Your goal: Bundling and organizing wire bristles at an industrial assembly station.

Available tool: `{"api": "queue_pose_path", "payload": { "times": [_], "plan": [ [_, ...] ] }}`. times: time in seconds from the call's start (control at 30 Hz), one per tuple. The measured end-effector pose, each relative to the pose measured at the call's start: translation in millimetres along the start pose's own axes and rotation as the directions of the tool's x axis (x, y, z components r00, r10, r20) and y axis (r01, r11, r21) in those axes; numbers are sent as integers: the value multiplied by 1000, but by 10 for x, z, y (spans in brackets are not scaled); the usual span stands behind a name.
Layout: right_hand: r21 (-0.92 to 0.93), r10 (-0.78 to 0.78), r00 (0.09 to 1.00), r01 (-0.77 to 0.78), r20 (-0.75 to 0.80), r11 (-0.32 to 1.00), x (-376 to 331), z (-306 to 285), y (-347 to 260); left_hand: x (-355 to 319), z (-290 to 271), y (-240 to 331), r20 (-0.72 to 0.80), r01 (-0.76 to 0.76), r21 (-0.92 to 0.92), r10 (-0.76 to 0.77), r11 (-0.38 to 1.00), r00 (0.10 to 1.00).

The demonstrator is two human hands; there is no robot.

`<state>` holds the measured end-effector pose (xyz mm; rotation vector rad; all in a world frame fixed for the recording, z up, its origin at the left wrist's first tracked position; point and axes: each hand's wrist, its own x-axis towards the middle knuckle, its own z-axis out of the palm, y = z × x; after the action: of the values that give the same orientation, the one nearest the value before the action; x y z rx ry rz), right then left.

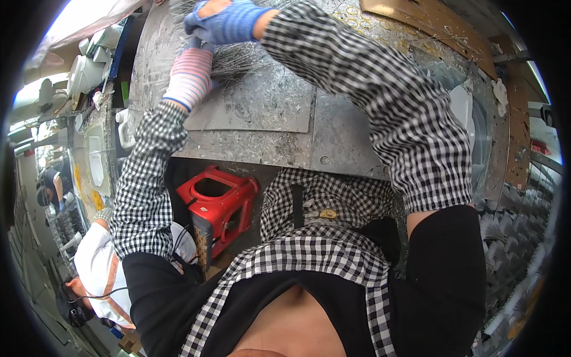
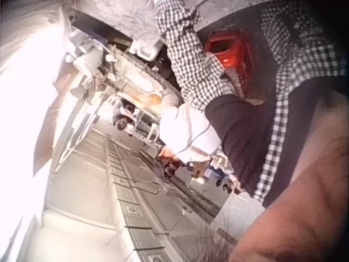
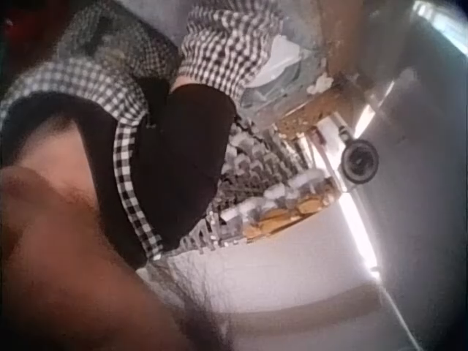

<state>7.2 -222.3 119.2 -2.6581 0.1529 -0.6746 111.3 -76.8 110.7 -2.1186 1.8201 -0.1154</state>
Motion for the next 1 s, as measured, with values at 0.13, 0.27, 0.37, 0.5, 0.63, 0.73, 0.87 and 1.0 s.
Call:
{"api": "queue_pose_path", "payload": {
  "times": [0.13, 0.27, 0.37, 0.5, 0.63, 0.73, 0.87, 1.0],
  "plan": [
    [102, -22, 979, 1, 205, 995, 231, 173, 161, -243, 89, 80, -132, -3, 43, 8, 999, 991],
    [12, -40, 902, 39, 430, 999, 154, 334, 268, -590, 151, 204, -220, -42, -101, 19, 994, 975],
    [-86, 4, 886, 40, 463, 995, 199, 550, 233, -704, 129, 367, -245, 25, -112, -53, 993, 968],
    [-92, -60, 854, 125, 517, 988, 364, 627, 122, -752, 110, 521, -216, 111, -179, -149, 977, 965],
    [-107, -20, 762, 117, 647, 987, 365, 482, -116, -815, 204, 583, -204, 186, -161, -217, 969, 955],
    [-256, -1, 764, 218, 645, 942, 285, 473, -264, -898, 286, 672, -120, 266, -188, -291, 946, 949],
    [-413, 85, 876, 136, 474, 901, 304, 646, -119, -991, 265, 759, -189, 223, -183, -257, 957, 948],
    [-393, -62, 941, 198, 333, 898, 486, 725, 184, -977, 116, 642, -184, 137, -286, -195, 948, 964]
  ]
}}
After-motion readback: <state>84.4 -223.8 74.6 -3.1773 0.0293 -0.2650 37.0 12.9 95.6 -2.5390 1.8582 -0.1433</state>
